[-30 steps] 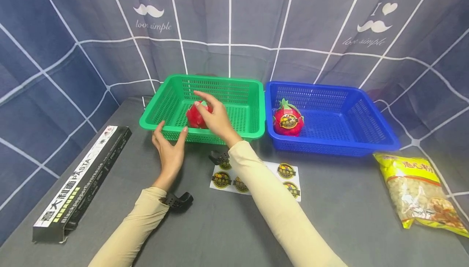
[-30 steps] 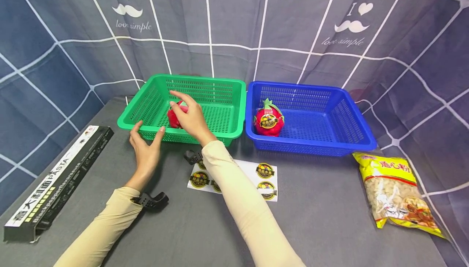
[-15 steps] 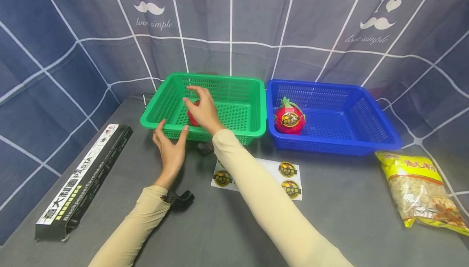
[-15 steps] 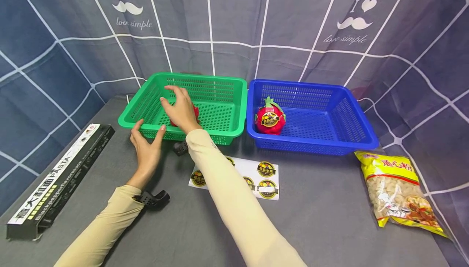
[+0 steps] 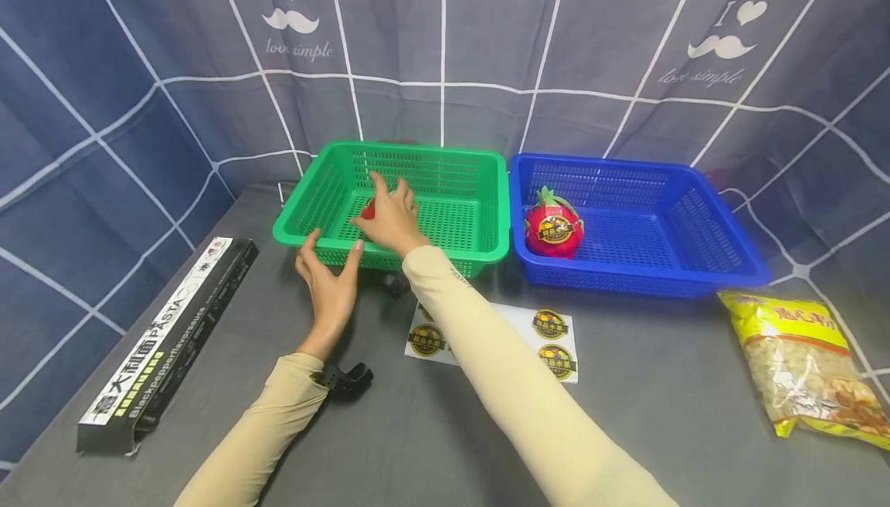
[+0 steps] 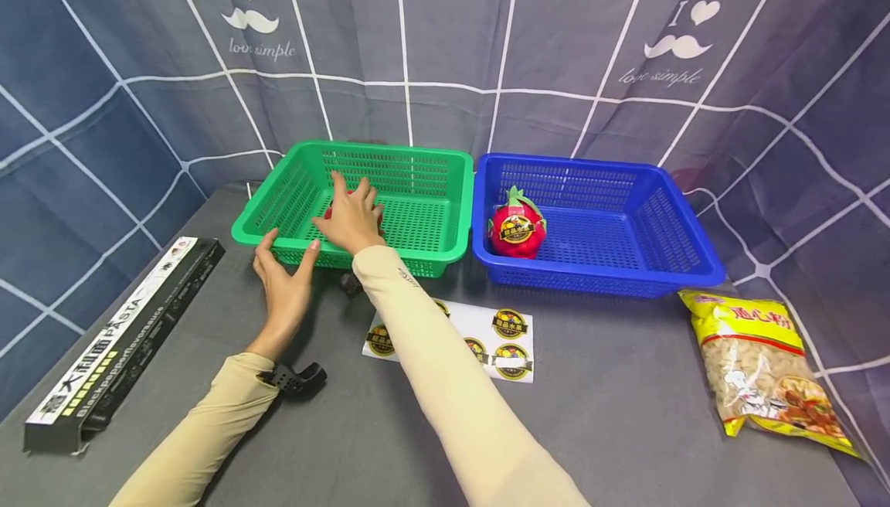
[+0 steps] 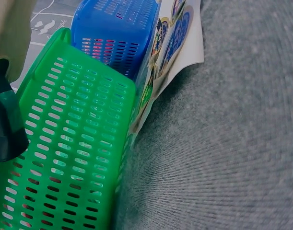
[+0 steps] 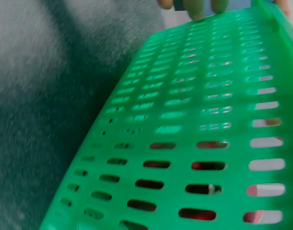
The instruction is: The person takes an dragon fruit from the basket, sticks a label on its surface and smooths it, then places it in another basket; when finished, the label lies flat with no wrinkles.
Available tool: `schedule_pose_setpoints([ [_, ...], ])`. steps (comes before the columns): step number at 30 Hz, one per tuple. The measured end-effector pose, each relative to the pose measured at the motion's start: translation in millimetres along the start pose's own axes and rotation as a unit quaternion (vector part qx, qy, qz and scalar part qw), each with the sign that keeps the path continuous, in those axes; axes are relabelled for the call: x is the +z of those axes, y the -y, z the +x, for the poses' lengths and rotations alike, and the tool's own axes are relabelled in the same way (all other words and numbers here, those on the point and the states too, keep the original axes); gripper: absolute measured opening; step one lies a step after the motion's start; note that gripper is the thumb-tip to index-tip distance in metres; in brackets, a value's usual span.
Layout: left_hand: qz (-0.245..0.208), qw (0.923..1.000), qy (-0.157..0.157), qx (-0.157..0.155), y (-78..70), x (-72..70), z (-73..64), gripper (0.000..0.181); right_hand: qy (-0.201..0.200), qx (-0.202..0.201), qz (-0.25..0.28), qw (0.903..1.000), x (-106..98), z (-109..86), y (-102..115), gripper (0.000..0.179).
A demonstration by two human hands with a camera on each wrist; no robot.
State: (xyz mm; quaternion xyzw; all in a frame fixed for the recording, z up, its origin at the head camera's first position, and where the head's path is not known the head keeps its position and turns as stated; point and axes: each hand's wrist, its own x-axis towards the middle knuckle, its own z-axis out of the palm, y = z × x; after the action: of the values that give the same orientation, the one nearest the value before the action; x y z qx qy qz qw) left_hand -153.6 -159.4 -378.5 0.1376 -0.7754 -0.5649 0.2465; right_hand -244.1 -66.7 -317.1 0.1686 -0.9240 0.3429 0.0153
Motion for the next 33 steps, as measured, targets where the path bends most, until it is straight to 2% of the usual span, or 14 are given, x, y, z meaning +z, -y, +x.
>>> schedule_pose_setpoints([
  [7,0.005,0.9999,0.009,-0.002,1.3,2.2,-1.9,0.072,0.056,0.054,-0.015,0.9969,0,0.2,-2,0.11],
  [15,0.009,0.9999,-0.003,0.002,1.1,4.0,-0.3,0.074,0.077,0.083,-0.039,0.9928,-6,1.5,-2,0.11],
  [23,0.01,0.9999,-0.01,0.004,2.7,1.8,-0.9,0.072,0.062,0.103,-0.041,0.9919,-8,1.9,-13,0.108],
  [33,0.013,0.9998,-0.014,0.008,2.8,1.8,-0.5,0.072,0.043,0.081,-0.031,0.9953,-7,3.7,-19,0.104],
])
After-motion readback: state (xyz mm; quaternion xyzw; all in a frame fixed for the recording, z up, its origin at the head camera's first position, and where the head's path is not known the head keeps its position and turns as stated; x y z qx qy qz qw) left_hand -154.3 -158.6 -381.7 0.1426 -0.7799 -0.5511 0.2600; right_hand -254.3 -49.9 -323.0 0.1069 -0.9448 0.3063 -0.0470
